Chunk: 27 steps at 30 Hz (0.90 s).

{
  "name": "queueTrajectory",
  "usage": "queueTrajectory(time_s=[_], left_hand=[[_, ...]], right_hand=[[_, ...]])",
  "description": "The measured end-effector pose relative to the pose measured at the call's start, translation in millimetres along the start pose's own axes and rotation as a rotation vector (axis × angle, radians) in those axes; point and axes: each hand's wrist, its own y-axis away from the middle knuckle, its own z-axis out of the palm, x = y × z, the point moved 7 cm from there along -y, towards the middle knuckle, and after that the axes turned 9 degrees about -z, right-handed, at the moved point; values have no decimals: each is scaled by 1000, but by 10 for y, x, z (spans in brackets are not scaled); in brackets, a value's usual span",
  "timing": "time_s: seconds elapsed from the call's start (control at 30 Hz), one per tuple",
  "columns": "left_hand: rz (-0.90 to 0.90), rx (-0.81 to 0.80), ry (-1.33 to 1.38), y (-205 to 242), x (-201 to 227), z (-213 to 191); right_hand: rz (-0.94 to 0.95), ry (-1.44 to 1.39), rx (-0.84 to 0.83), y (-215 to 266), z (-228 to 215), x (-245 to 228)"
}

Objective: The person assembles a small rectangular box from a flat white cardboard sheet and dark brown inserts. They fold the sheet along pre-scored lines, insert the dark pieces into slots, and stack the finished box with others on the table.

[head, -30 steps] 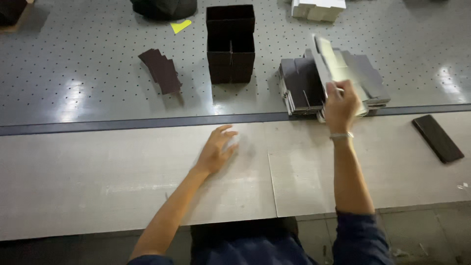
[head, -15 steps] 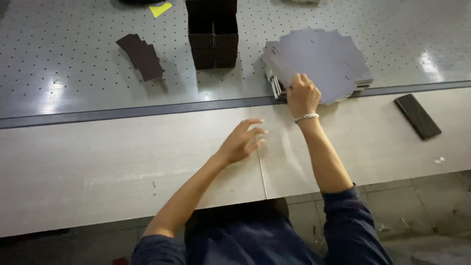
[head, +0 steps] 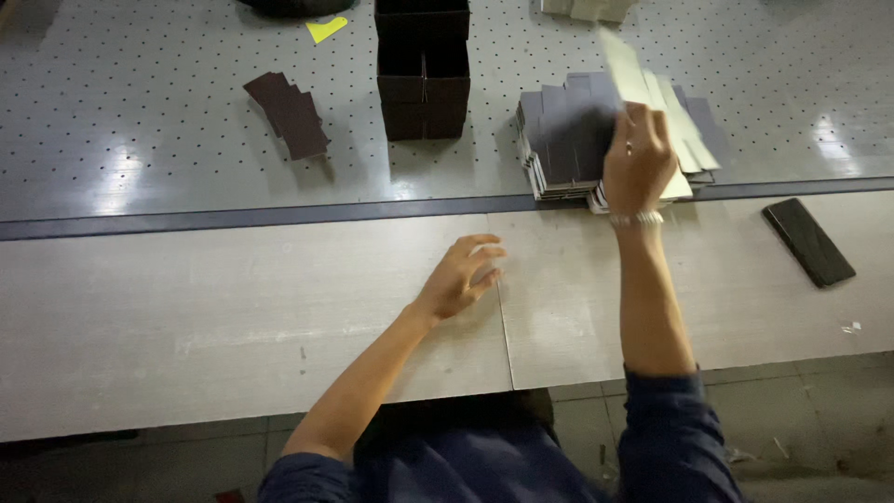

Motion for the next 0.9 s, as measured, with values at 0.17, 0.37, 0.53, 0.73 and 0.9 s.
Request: queueTrajectory(time_s=[0.17,0.37,0.53,0.73,0.9], left_hand=[[277,421,-118,-115,600,-401],[430,487,-527,37,1091,-853],[388,388,-636,449,588,-713],[182,67,-567,813,-235,-78],[186,-109,-536,871,156,28]], right_hand=[[196,-689,194,235,-784,-77],[936,-1327,172,698,-985,-436],[1131,-1338,-126,1495,-532,-442],[-59,-487,-664,1468,-711,-1175],[-515,-300,-823,2080,-283,-1443]])
